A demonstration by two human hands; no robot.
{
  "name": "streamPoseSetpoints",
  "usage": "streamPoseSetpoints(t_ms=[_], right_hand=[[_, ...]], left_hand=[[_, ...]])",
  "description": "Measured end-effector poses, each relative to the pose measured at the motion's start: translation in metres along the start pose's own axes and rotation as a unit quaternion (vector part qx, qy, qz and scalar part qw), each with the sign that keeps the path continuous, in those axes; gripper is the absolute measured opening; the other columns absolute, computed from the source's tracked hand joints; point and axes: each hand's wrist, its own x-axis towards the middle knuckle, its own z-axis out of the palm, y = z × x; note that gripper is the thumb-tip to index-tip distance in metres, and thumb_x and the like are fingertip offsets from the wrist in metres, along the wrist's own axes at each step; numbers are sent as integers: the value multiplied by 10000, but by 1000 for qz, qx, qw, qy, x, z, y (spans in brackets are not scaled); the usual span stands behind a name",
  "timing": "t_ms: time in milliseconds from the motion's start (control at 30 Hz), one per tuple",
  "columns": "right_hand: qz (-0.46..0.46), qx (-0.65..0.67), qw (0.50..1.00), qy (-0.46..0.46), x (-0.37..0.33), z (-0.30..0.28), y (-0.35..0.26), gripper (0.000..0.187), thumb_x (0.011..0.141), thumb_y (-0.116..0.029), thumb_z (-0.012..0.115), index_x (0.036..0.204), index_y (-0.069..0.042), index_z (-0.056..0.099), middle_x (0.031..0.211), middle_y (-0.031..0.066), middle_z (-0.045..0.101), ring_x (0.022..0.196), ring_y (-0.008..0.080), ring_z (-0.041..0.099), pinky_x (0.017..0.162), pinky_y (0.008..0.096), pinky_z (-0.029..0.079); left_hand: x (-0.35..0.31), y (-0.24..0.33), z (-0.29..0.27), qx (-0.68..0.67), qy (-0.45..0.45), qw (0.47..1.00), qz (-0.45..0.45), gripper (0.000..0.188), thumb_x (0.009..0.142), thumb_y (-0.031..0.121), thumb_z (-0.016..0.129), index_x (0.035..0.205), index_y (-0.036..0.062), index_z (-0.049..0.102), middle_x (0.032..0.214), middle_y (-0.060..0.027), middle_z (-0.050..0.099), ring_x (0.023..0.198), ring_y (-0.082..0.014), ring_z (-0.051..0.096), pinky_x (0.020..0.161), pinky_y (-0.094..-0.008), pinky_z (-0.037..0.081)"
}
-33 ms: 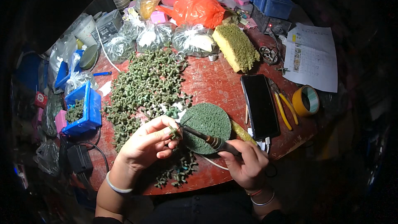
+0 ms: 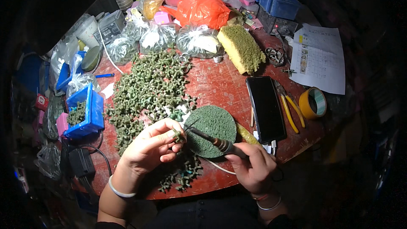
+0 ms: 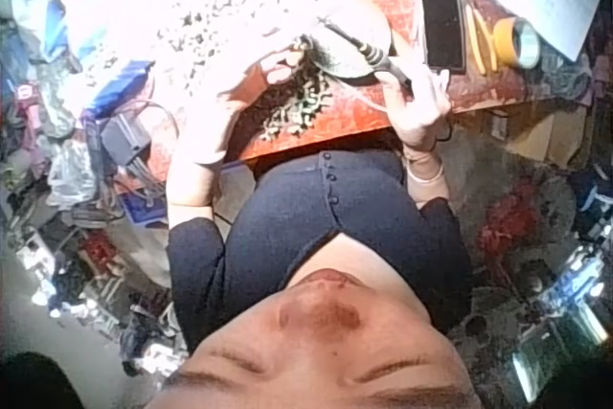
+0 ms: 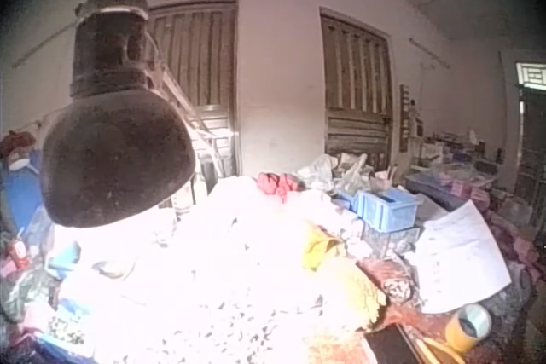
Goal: Using a soldering iron to attach or modify small green plastic plant components on a foam base.
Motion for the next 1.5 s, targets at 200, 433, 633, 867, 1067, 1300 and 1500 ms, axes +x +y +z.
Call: streamPoseSetpoints(t_ms=[200,433,633,867,1067,1300,1500], right_hand=[[57,-152,986,-44,6,-28,0,229,811,-139,798,964,-36,662,752,92,630,616,261,641,529,348,484],[32,-177,983,-43,7,-32,5,246,793,-144,811,943,-29,655,740,87,618,610,257,634,532,349,477],[28,-84,996,-17,4,-26,2,230,856,-187,774,972,-32,649,746,103,623,607,273,636,534,353,481],[7,8,998,-58,3,-4,-7,239,885,-171,750,1005,0,633,762,121,631,664,271,670,565,349,521],[1,5,999,-52,2,-2,-4,238,878,-161,756,1001,3,634,756,115,622,642,257,657,553,344,510],[12,2,998,-58,2,-2,-5,243,874,-166,761,997,1,635,752,112,619,637,258,659,544,344,507],[12,-5,998,-63,3,-3,-6,239,876,-173,760,991,-5,636,746,110,614,636,255,660,540,343,506]], left_hand=[[-1,1,2,-2,10,1000,12,157,981,110,592,1124,46,581,997,-53,586,808,-102,545,550,-202,426],[1,-1,0,-7,28,999,28,181,951,86,614,1116,29,567,1093,-145,619,804,-117,560,551,-205,444],[1,-1,-2,12,5,1000,13,185,973,94,602,1149,44,584,1077,-48,607,855,-104,583,600,-222,488],[-1,-2,-3,18,7,1000,13,175,977,113,604,1141,52,586,1083,-35,600,852,-99,581,601,-219,487],[-1,-2,-1,21,9,1000,13,174,980,117,605,1140,54,582,1093,-31,594,854,-97,583,605,-215,486],[0,-3,-3,19,3,1000,10,159,989,115,592,1136,52,581,1042,-24,581,845,-93,585,594,-210,485],[0,-3,-2,23,6,1000,7,158,990,116,591,1135,52,580,1024,-22,578,844,-93,586,593,-210,486]])
